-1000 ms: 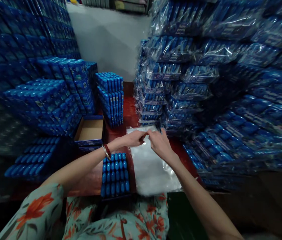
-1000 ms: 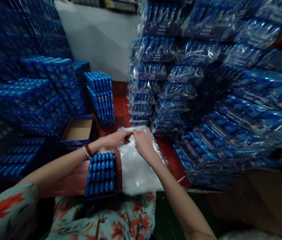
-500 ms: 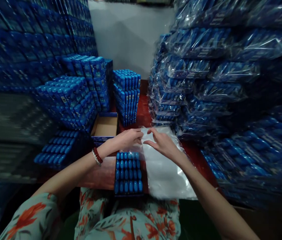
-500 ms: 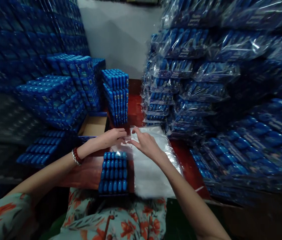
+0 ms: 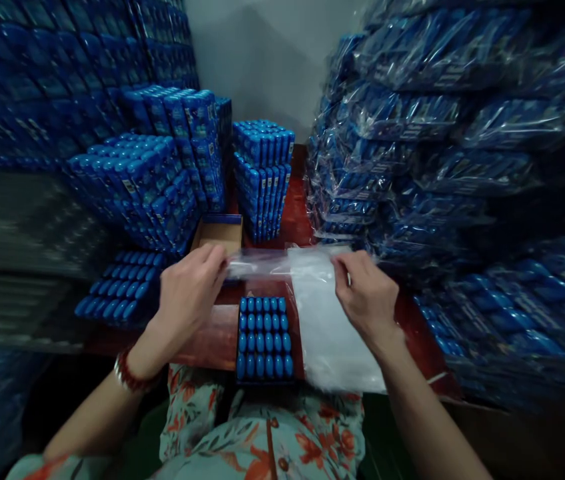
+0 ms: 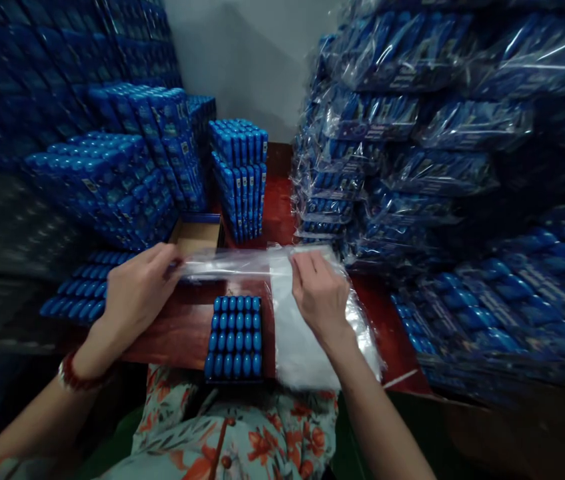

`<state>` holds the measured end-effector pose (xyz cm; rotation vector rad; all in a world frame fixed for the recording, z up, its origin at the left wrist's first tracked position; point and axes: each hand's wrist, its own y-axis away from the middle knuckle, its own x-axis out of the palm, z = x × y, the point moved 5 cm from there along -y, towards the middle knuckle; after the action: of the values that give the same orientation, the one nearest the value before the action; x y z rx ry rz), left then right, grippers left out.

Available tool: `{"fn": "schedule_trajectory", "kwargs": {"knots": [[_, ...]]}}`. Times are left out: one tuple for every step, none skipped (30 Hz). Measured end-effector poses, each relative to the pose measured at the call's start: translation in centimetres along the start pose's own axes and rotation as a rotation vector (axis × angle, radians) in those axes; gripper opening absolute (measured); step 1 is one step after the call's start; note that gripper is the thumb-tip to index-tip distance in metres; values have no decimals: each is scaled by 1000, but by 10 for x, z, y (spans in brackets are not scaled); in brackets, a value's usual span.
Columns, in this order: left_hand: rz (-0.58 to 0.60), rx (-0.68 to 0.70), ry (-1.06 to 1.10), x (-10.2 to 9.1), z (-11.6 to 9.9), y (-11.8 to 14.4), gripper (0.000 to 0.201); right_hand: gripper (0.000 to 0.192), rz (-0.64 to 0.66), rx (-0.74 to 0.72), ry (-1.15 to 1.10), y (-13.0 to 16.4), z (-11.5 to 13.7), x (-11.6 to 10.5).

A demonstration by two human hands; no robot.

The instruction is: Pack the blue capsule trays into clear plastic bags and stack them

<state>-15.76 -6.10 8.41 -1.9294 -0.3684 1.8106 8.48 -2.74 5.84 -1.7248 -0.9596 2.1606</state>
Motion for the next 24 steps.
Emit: {"fn": "schedule_trajectory", "kwargs": {"knots": [[-89, -88, 46, -1, 4, 16, 17, 23, -56, 22, -90, 13, 3, 9], [-145, -187, 111, 6, 8, 32, 19, 23, -68, 64, -186, 25, 4, 23], [-157, -285, 194, 21, 11, 49, 20, 23, -35, 130, -280, 38, 4, 43], [-138, -386, 295, 43, 13, 65, 20, 25, 24, 223, -363, 49, 4, 66], [-67, -504, 404, 71, 14, 79, 18, 29, 97, 321, -434, 59, 3, 90], [21, -584, 521, 101, 14, 91, 15, 32, 177, 401, -489, 68, 2, 113], [68, -652, 631, 127, 13, 101, 16, 35, 254, 452, -531, 74, 3, 133], [90, -701, 730, 150, 12, 107, 17, 35, 323, 467, -563, 78, 5, 148], [107, -722, 801, 168, 11, 110, 17, 33, 378, 453, -586, 80, 7, 160], [115, -725, 852, 181, 11, 111, 17, 31, 422, 423, -602, 81, 9, 167], [127, -712, 885, 190, 11, 111, 17, 28, 456, 387, -616, 81, 12, 171], [144, -689, 906, 195, 10, 110, 17, 26, 478, 357, -629, 82, 14, 171], [165, -663, 922, 197, 10, 110, 17, 24, 490, 336, -639, 84, 15, 170], [184, -643, 947, 198, 9, 111, 17, 23, 498, 321, -647, 87, 17, 167], [197, -631, 973, 197, 8, 114, 17, 21, 503, 312, -653, 92, 19, 163], [205, -627, 995, 195, 7, 119, 18, 21, 507, 308, -656, 98, 21, 159], [210, -632, 1011, 193, 7, 125, 19, 21, 513, 305, -659, 104, 23, 155], [211, -642, 1022, 191, 6, 132, 19, 21, 520, 303, -663, 110, 25, 152], [212, -657, 1028, 190, 6, 139, 19, 23, 528, 299, -668, 115, 27, 149], [212, -672, 1028, 188, 6, 144, 20, 24, 532, 293, -677, 119, 29, 147], [213, -686, 1025, 187, 7, 148, 20, 25, 531, 286, -691, 122, 31, 146], [211, -699, 1024, 187, 7, 151, 21, 26, 524, 283, -708, 122, 32, 145], [206, -711, 1024, 187, 8, 151, 20, 26, 513, 286, -729, 121, 32, 145], [197, -723, 1026, 188, 10, 150, 20, 26, 507, 296, -754, 119, 31, 147]]}}
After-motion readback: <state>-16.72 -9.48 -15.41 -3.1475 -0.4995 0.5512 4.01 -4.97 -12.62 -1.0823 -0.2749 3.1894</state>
